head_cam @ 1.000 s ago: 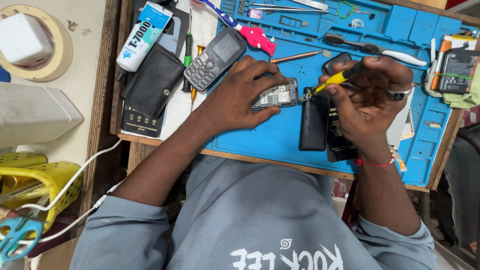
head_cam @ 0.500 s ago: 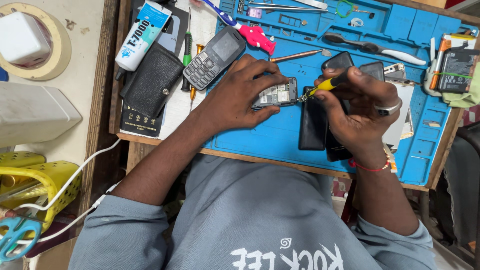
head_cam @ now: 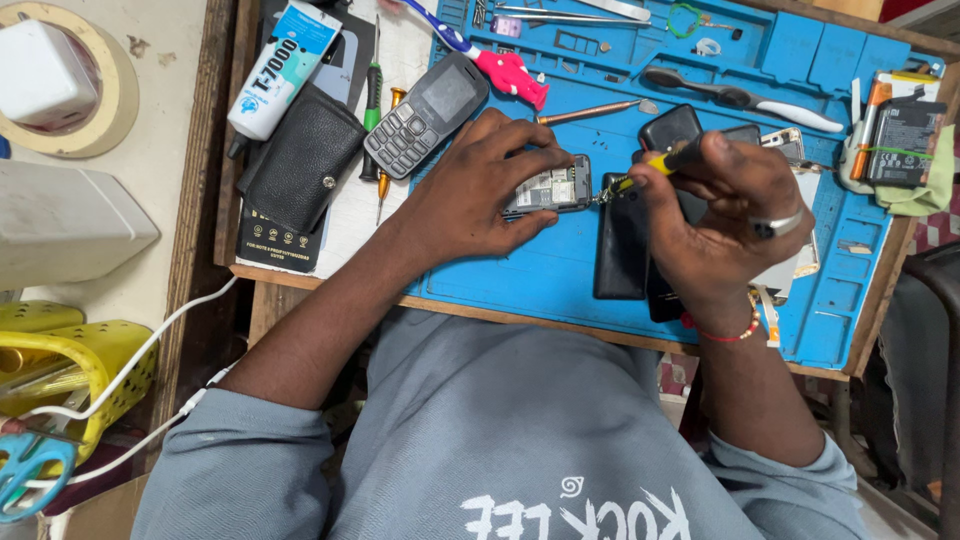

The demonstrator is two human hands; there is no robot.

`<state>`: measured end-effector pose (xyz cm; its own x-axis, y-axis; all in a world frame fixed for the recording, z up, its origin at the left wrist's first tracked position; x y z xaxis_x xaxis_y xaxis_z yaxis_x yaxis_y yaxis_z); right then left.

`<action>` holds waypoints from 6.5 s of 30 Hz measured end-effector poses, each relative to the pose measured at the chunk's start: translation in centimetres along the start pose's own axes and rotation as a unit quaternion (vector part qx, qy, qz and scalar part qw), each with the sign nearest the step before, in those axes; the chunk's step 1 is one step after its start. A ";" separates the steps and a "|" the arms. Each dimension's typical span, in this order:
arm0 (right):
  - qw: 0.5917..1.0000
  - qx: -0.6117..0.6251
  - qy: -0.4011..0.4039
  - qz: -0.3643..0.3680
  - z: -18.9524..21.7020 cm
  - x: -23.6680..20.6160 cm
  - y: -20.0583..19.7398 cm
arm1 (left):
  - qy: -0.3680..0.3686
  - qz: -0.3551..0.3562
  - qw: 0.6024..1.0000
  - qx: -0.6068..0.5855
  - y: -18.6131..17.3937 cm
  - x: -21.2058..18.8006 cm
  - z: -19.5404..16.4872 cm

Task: The person uses a yellow-handled screwdriver to unscrew and remove the back cover of a small electronic device on a blue workbench. The device is flipped over, and the person continues to unscrew internal components while handling the device with both hands.

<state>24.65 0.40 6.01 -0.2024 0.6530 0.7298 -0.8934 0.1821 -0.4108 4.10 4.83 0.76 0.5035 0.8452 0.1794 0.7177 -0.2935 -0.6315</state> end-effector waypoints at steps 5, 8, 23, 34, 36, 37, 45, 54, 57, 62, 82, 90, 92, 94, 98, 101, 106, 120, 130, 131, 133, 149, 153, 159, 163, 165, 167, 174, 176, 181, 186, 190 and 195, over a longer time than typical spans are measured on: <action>1.000 0.007 0.005 -0.011 -0.6 -0.8 -0.2 | -0.003 0.006 1.000 -0.003 0.0 0.0 0.1; 0.999 0.007 -0.050 -0.011 -0.4 -0.8 -0.2 | 0.002 0.001 1.000 -0.006 0.0 0.0 0.0; 0.994 0.083 -0.038 0.056 1.1 1.5 0.4 | -0.008 0.015 1.000 -0.010 0.1 0.1 0.0; 1.000 0.015 -0.008 0.017 1.1 1.5 -0.1 | -0.001 0.002 1.000 -0.005 0.0 0.1 0.0; 0.997 0.072 0.039 0.015 0.7 1.0 0.2 | 0.009 -0.007 1.000 -0.004 -0.2 0.0 -0.1; 0.993 0.101 0.059 0.018 0.6 0.9 0.4 | 0.006 -0.002 1.000 -0.007 -0.2 0.0 -0.1; 0.993 0.096 -0.058 0.038 1.2 2.4 0.4 | 0.005 0.002 1.000 0.003 -0.1 0.1 -0.2; 0.994 0.093 -0.001 0.049 0.3 1.4 -0.2 | -0.002 0.007 1.000 0.001 0.0 0.1 -0.1; 0.994 0.053 -0.071 0.061 1.0 1.9 0.0 | 0.005 0.000 1.000 -0.006 -0.2 -0.1 -0.1; 0.997 0.065 0.004 0.052 0.4 1.4 0.3 | -0.002 0.002 1.000 0.002 0.0 0.1 -0.1; 0.996 0.028 -0.048 0.065 0.3 1.1 0.2 | 0.008 -0.006 1.000 -0.004 -0.2 -0.1 -0.1; 0.986 0.147 0.035 0.078 0.1 1.6 0.5 | -0.006 0.003 1.000 -0.001 0.3 0.1 0.1; 0.991 0.106 -0.039 0.068 0.8 2.3 0.6 | -0.001 -0.003 1.000 0.001 0.1 0.1 0.2; 0.994 0.064 -0.066 0.065 1.1 2.5 0.7 | 0.005 -0.008 1.000 0.000 0.1 -0.1 0.1; 0.995 0.074 0.014 0.067 0.5 1.4 0.8 | 0.010 -0.009 1.000 0.001 -0.1 -0.1 0.0; 0.990 0.119 0.007 0.070 0.4 1.0 0.8 | -0.001 0.002 1.000 0.003 0.0 -0.1 0.0; 0.996 0.051 -0.056 0.052 0.2 1.1 0.6 | 0.011 -0.008 1.000 -0.001 -0.1 -0.1 -0.1; 0.999 0.002 -0.020 0.047 0.3 1.7 0.0 | 0.013 -0.014 1.000 0.009 0.2 -0.1 0.1; 0.998 0.029 -0.020 0.044 -0.2 0.8 -0.2 | 0.012 -0.009 1.000 0.004 0.1 -0.1 0.0; 0.999 0.016 -0.007 0.033 -0.4 0.6 -0.3 | 0.008 -0.007 1.000 0.001 0.1 -0.2 0.0; 0.999 0.043 0.014 0.024 -0.8 0.4 -0.3 | 0.007 -0.005 1.000 0.001 0.1 -0.1 0.0; 0.988 0.145 0.012 0.058 0.6 1.7 1.0 | 0.005 -0.005 1.000 0.006 0.0 0.0 0.0; 0.997 0.006 -0.061 0.045 1.1 2.0 0.7 | 0.010 -0.009 1.000 0.009 0.1 -0.1 0.0; 0.987 0.140 0.065 0.039 -0.1 0.9 0.8 | 0.008 -0.009 1.000 0.008 0.1 -0.1 0.0; 0.995 0.092 0.007 0.031 -0.1 1.0 0.6 | 0.010 -0.009 1.000 0.005 0.1 -0.1 0.1; 0.998 0.012 -0.051 0.035 0.4 1.2 0.5 | 0.020 -0.021 1.000 0.004 -0.1 -0.2 -0.1; 0.999 0.041 -0.009 0.025 -0.1 0.9 0.6 | 0.012 -0.012 1.000 0.003 0.0 -0.2 -0.1; 0.988 0.133 0.037 0.064 0.2 0.9 1.0 | 0.009 -0.005 1.000 0.005 0.0 -0.1 -0.1; 0.990 0.127 0.012 0.054 0.4 1.0 1.0 | 0.008 -0.005 1.000 0.004 0.1 -0.1 -0.1; 0.997 0.066 0.000 0.041 -0.1 0.9 1.0 | -0.002 0.002 1.000 0.014 0.3 0.0 0.1; 0.987 0.142 0.047 0.058 -0.2 0.3 0.7 | 0.012 -0.010 1.000 0.014 0.1 0.0 0.0; 0.993 0.112 0.003 0.045 0.2 0.4 0.9 | 0.008 -0.004 1.000 0.012 0.2 -0.1 0.0; 0.997 0.073 0.006 0.031 0.1 0.4 0.8 | 0.007 -0.006 1.000 0.012 0.1 -0.1 0.0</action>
<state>23.81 0.77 6.02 -0.2556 0.6688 0.6981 -0.9280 0.0328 -0.3712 4.12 4.72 0.72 0.5022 0.8420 0.1972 0.7119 -0.2730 -0.6471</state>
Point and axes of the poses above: each hand's wrist, its own x-axis towards the middle knuckle, its own y-axis out of the palm, z = x × y, the point moved 7 cm from there along x, towards the middle knuckle, and after that the axes turned 13 degrees about -y, right-handed, at the moved point
